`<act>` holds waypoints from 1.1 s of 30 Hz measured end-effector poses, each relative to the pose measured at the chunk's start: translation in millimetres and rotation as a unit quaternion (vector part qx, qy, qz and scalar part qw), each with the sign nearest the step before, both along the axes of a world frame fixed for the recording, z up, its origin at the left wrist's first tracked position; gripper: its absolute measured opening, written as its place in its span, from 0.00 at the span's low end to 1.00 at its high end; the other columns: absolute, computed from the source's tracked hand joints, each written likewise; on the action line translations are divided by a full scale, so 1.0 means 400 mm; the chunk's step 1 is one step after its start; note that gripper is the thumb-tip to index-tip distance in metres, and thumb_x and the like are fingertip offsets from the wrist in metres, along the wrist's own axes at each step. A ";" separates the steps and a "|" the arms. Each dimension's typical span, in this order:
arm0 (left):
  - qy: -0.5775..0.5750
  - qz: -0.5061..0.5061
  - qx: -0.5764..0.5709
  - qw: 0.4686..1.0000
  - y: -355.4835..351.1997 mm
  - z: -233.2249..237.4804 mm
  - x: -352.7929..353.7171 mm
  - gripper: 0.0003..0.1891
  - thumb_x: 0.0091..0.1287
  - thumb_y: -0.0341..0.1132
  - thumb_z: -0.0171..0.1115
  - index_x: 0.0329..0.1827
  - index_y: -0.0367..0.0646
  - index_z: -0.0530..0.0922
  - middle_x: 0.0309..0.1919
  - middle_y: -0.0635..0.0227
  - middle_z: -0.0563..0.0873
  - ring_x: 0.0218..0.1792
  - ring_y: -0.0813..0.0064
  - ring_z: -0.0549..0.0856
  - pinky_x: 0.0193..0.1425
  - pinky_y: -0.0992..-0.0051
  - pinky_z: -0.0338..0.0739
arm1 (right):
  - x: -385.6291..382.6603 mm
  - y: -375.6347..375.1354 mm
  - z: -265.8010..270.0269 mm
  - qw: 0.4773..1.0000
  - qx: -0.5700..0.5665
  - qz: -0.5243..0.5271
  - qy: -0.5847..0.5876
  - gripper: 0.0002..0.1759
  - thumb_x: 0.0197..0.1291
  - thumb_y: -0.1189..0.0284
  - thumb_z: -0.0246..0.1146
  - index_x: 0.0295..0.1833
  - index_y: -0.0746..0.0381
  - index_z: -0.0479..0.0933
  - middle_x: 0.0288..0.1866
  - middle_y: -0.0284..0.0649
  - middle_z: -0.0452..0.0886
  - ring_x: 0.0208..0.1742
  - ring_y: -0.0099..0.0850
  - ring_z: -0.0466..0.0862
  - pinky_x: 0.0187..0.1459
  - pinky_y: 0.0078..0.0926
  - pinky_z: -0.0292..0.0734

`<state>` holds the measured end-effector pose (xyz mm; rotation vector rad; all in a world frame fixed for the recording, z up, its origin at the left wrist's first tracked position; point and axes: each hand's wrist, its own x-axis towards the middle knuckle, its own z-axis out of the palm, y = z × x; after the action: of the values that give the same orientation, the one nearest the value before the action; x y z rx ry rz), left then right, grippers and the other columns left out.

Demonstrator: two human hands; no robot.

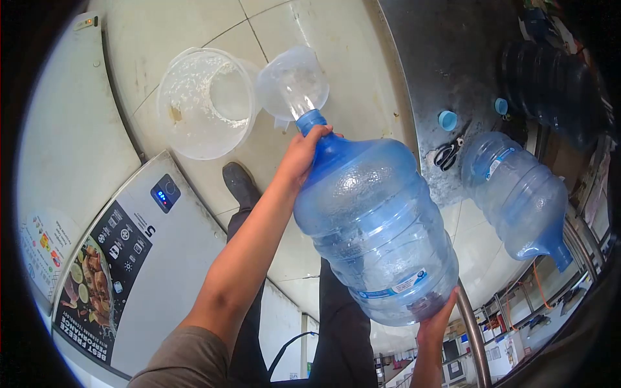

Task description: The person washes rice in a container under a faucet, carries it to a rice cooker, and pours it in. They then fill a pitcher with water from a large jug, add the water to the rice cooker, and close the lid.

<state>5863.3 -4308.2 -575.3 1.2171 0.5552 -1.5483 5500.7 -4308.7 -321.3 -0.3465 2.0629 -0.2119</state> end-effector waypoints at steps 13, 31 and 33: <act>0.013 0.007 -0.012 1.000 -0.013 -0.002 0.001 0.21 0.68 0.41 0.65 0.55 0.36 0.73 0.49 0.52 0.87 0.47 0.60 0.89 0.56 0.62 0.85 | 0.014 -0.008 0.021 1.000 -0.009 0.009 0.018 0.57 0.66 0.29 0.49 0.84 0.59 0.46 0.85 0.47 0.49 0.84 0.44 0.54 0.79 0.44 0.53; 0.018 0.019 -0.015 1.000 -0.009 -0.006 -0.010 0.20 0.68 0.41 0.64 0.54 0.34 0.73 0.48 0.54 0.87 0.46 0.62 0.89 0.53 0.64 0.85 | 0.014 -0.010 0.049 0.999 -0.024 0.013 0.034 0.54 0.66 0.30 0.51 0.84 0.55 0.48 0.86 0.44 0.50 0.83 0.44 0.54 0.79 0.46 0.55; 0.014 0.027 -0.016 0.999 -0.009 -0.005 -0.013 0.21 0.68 0.42 0.64 0.54 0.33 0.74 0.46 0.55 0.88 0.44 0.65 0.89 0.52 0.66 0.85 | 0.014 -0.010 0.049 0.999 -0.030 0.018 0.029 0.54 0.66 0.31 0.51 0.84 0.56 0.48 0.85 0.44 0.50 0.83 0.43 0.54 0.79 0.46 0.55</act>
<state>5858.0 -4311.7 -577.5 1.1499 0.5751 -1.5249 5506.4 -4312.6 -301.7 -0.4312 2.1094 -0.2453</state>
